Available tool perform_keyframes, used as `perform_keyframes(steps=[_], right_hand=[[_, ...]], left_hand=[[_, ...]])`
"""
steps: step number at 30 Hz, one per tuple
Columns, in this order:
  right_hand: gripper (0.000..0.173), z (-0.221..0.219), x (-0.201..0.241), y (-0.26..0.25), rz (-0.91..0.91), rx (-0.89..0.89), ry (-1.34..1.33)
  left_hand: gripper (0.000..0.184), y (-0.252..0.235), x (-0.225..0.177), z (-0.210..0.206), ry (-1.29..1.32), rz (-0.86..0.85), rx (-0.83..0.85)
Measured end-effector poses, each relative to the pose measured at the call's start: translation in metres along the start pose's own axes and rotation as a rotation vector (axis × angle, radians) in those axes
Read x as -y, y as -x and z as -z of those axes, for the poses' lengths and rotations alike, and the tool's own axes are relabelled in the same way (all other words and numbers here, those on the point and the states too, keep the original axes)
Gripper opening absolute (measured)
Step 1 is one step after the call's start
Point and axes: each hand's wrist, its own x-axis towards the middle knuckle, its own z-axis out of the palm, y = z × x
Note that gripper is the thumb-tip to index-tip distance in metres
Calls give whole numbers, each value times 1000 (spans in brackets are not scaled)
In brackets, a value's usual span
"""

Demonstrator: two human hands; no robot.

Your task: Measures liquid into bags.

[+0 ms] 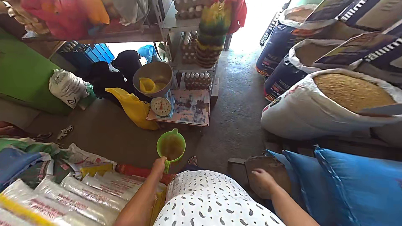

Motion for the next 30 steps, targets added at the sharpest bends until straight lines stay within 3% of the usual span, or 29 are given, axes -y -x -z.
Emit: perform_keyframes(steps=[4,8,12,16,19,25,30], right_hand=[[47,-2,-8,-16,-142,198,242],[43,27,-7,-18,-271,152,124],[41,72,-27,-66,-327,164,192],[44,119,30,-76,-431,-86,-90],[44,140,67,-91,-450,-182,-224],[38,158,91,-129,-390,-81,-21],[38,160,134,-144,-352,-24,45]], left_hand=[[41,-71,-69,-28,-51,2,83],[41,-138,-119,-65,-68,-40,133],[43,-204,-146,-105,-44,-51,150],[42,-252,-166,-136,-44,-69,142],[43,-273,-179,-146,-79,-48,166],[50,-299,-188,-144,-163,-45,238],[55,-290,-171,-136,-208,-204,300]])
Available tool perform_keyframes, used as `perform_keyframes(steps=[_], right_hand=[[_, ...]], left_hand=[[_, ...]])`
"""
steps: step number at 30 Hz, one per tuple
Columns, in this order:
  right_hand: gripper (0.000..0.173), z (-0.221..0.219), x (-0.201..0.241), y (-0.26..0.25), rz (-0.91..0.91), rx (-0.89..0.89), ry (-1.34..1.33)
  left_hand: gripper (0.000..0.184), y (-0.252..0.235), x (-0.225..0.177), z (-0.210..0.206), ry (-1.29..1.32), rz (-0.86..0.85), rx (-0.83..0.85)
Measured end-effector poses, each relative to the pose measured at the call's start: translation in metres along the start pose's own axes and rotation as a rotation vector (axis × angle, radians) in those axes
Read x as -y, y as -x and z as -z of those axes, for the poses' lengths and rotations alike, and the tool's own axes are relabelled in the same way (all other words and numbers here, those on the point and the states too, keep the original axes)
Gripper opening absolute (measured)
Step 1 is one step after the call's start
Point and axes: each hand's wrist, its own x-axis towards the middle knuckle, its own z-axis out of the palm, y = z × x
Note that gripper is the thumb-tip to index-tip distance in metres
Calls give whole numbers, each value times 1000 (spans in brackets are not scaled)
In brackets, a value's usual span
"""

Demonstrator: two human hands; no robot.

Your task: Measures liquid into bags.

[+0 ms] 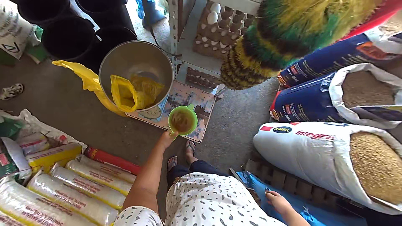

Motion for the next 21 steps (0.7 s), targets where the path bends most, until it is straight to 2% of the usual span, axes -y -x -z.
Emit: perform_keyframes(steps=[3,7,9,14,21], right_hand=[[37,2,24,5,16,5,19],[37,6,30,-1,23,34,67],[37,10,31,0,17,36,96],[38,19,27,-5,2,26,121],[37,20,12,-2,-14,33,112]], left_hand=[[73,12,19,-21,10,-52,-163],[54,1,33,-55,238,-115,-456],[46,-8,31,-66,385,-182,-537],[43,-21,14,-69,613,-270,-539],[42,-17,9,-56,733,-393,-523]])
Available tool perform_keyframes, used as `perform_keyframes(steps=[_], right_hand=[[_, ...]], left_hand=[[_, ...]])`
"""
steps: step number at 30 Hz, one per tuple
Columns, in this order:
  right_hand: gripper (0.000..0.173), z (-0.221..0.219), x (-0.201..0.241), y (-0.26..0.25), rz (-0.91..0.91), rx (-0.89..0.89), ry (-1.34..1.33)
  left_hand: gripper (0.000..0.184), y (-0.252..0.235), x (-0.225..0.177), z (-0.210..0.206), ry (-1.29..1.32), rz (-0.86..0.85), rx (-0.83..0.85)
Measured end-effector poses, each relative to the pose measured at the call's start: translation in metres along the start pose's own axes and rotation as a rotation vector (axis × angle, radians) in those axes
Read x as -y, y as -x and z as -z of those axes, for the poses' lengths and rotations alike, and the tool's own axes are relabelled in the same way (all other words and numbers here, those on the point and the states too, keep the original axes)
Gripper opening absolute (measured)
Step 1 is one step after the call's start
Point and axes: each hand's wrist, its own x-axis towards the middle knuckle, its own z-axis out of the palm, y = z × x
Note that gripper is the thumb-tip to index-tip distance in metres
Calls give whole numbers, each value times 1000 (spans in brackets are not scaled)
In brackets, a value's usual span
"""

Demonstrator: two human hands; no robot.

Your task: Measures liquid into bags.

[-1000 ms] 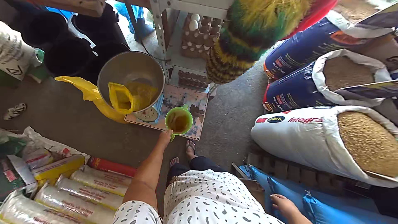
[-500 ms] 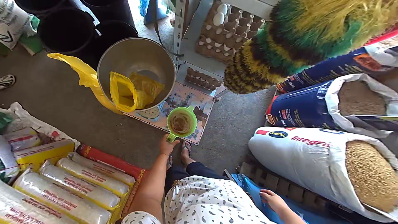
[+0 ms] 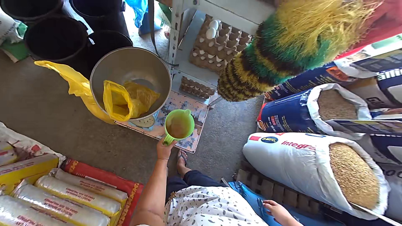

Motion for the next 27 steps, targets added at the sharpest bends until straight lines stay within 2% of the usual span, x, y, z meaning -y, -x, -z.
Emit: perform_keyframes(steps=[3,7,11,16,21,24,27], right_hand=[[36,-4,-7,-3,-4,-4,7],[36,-12,4,-1,32,-3,60],[39,-26,40,-6,153,0,216],[39,-65,151,48,393,-22,299],[44,-114,275,157,730,-95,81],[41,-144,328,217,870,-191,-64],[37,-171,376,265,1086,-281,-129]], left_hand=[[37,16,-18,8,10,-3,-17],[35,46,-58,29,6,-19,-1],[47,77,-106,57,109,-101,31],[47,104,-181,102,168,-177,51],[48,106,-259,165,101,-221,79],[51,96,-292,206,50,-257,76],[49,77,-320,244,2,-319,69]])
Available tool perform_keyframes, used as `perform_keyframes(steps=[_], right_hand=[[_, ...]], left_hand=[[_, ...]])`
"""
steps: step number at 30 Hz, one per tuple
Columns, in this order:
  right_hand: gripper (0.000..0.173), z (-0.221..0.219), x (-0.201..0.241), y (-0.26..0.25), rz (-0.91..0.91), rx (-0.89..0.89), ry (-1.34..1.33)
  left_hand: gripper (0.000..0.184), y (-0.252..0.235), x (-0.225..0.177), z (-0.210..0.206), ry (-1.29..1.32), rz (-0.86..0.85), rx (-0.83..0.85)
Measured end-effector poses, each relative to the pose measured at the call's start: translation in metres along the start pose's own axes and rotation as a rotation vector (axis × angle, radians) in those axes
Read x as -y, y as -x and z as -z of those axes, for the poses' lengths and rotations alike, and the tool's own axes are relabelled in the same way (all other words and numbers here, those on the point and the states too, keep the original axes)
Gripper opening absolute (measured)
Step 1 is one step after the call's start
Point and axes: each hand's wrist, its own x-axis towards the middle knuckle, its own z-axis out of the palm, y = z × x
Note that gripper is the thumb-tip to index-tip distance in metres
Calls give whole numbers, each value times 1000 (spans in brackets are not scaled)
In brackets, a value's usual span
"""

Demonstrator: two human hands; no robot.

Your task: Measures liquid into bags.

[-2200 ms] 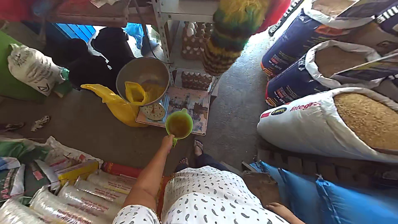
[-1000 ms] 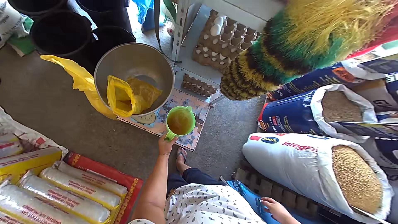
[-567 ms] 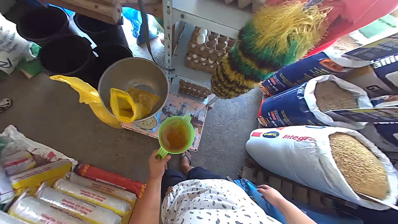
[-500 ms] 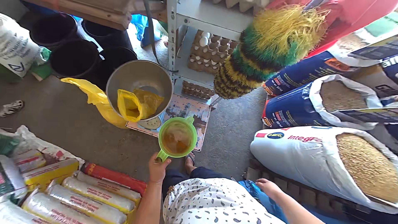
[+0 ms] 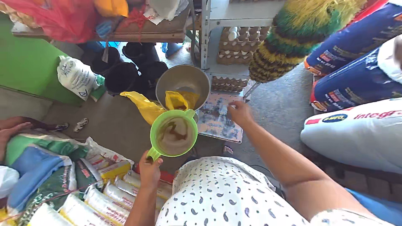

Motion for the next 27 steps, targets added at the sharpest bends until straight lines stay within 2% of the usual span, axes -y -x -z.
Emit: perform_keyframes(steps=[2,4,8,10,13,20,27], right_hand=[[35,-19,38,-10,145,-15,9],[34,-41,71,-20,217,8,-6],[44,-81,120,-39,157,147,-18],[52,-93,134,-45,104,192,13],[60,-102,148,-51,38,248,111],[54,-112,158,-52,-34,298,208],[30,-120,155,-44,-57,274,190]], left_hand=[[53,-16,-10,23,-51,-25,-3],[55,-31,-16,41,-89,-46,-4],[42,-64,-29,64,-155,-92,18],[41,-80,-31,69,-179,-111,35],[39,-98,-33,70,-195,-110,47],[27,-119,-32,60,-204,-47,76],[22,-123,-34,48,-264,21,91]])
